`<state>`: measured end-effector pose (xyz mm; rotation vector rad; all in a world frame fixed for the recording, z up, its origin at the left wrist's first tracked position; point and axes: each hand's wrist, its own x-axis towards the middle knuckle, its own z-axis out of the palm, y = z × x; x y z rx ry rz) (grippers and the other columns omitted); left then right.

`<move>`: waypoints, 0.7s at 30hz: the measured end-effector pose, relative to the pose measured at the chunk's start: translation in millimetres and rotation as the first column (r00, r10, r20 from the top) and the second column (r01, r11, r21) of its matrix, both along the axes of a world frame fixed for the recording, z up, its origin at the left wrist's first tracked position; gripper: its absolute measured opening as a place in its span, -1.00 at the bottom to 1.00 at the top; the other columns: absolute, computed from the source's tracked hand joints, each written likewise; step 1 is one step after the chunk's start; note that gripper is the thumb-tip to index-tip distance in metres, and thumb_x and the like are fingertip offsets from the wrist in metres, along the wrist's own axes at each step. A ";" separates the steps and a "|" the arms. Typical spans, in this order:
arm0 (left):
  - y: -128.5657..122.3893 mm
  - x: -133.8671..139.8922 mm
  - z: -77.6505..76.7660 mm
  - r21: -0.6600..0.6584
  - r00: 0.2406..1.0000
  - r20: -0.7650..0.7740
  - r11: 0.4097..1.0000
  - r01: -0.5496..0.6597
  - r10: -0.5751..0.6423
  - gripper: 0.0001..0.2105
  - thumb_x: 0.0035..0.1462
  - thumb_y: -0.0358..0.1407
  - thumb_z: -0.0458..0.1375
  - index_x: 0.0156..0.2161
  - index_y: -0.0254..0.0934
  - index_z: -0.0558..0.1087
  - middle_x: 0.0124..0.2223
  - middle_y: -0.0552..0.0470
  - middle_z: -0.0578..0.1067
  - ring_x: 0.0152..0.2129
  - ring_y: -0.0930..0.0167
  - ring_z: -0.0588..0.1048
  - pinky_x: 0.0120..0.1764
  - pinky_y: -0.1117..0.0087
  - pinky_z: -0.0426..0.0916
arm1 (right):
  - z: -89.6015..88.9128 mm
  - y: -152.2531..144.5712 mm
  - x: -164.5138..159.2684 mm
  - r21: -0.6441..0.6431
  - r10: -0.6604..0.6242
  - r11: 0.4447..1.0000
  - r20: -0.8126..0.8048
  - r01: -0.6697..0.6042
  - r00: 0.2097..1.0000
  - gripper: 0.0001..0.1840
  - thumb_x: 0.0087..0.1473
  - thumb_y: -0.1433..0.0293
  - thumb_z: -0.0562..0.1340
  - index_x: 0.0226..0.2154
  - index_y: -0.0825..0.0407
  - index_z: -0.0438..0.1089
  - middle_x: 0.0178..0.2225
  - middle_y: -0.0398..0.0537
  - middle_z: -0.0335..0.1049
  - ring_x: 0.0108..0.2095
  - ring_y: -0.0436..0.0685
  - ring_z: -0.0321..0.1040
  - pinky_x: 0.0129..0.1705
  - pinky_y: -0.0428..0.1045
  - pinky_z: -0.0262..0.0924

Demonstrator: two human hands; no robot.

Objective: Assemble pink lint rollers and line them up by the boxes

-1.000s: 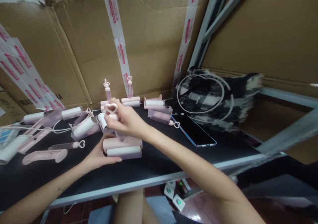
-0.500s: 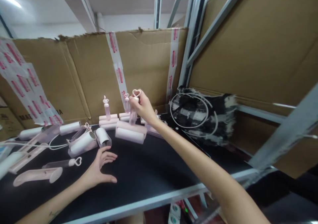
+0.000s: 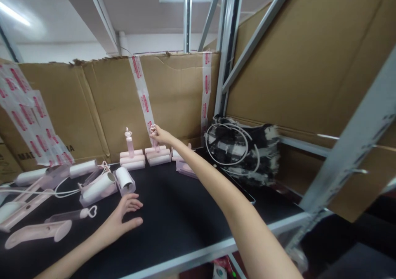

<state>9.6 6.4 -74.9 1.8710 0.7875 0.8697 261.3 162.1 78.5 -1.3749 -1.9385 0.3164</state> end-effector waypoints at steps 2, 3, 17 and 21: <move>0.2 -0.1 0.8 0.006 1.000 -0.028 1.000 0.004 -0.004 -0.49 0.01 -0.12 0.23 0.00 -0.17 0.15 -0.11 -0.02 0.41 -0.09 0.33 0.41 0.08 0.11 0.25 | -2.1 -3.1 0.6 -0.008 -0.013 1.000 0.014 0.013 1.000 -0.62 0.16 0.32 0.10 0.00 0.10 0.05 -0.31 -0.05 0.40 -0.43 0.02 0.39 -0.27 -0.01 0.31; 0.2 -0.2 1.1 0.008 0.999 -0.037 1.000 0.005 -0.005 -0.51 0.02 -0.12 0.22 0.00 -0.17 0.15 -0.11 -0.01 0.41 -0.09 0.34 0.41 0.08 0.12 0.25 | -3.5 -6.8 1.5 -0.008 -0.025 1.000 0.023 0.025 0.999 -0.60 0.17 0.29 0.09 0.01 0.11 0.03 -0.30 -0.02 0.41 -0.40 0.03 0.40 -0.26 0.00 0.31; -5.9 -1.4 7.0 0.017 0.997 -0.072 1.000 0.017 -0.016 -0.59 0.08 -0.29 0.17 0.01 -0.18 0.14 -0.10 -0.03 0.39 -0.09 0.38 0.40 0.10 0.14 0.25 | -59.4 -96.8 94.9 -0.177 -0.241 0.900 0.558 0.398 0.794 -0.69 -0.22 0.22 0.28 -0.41 0.06 0.33 -0.32 0.18 0.49 -0.20 0.44 0.42 -0.04 0.37 0.06; -11.4 -0.6 11.0 0.052 0.998 -0.057 0.998 0.019 -0.016 -0.52 0.08 -0.29 0.16 0.06 -0.14 0.07 -0.10 0.00 0.37 -0.07 0.38 0.39 0.10 0.14 0.25 | -48.6 -103.7 108.2 -0.096 -0.263 0.921 0.560 0.376 0.786 -0.55 -0.06 0.18 0.18 -0.11 0.03 0.23 -0.16 0.14 0.44 -0.08 0.35 0.36 0.07 0.27 -0.02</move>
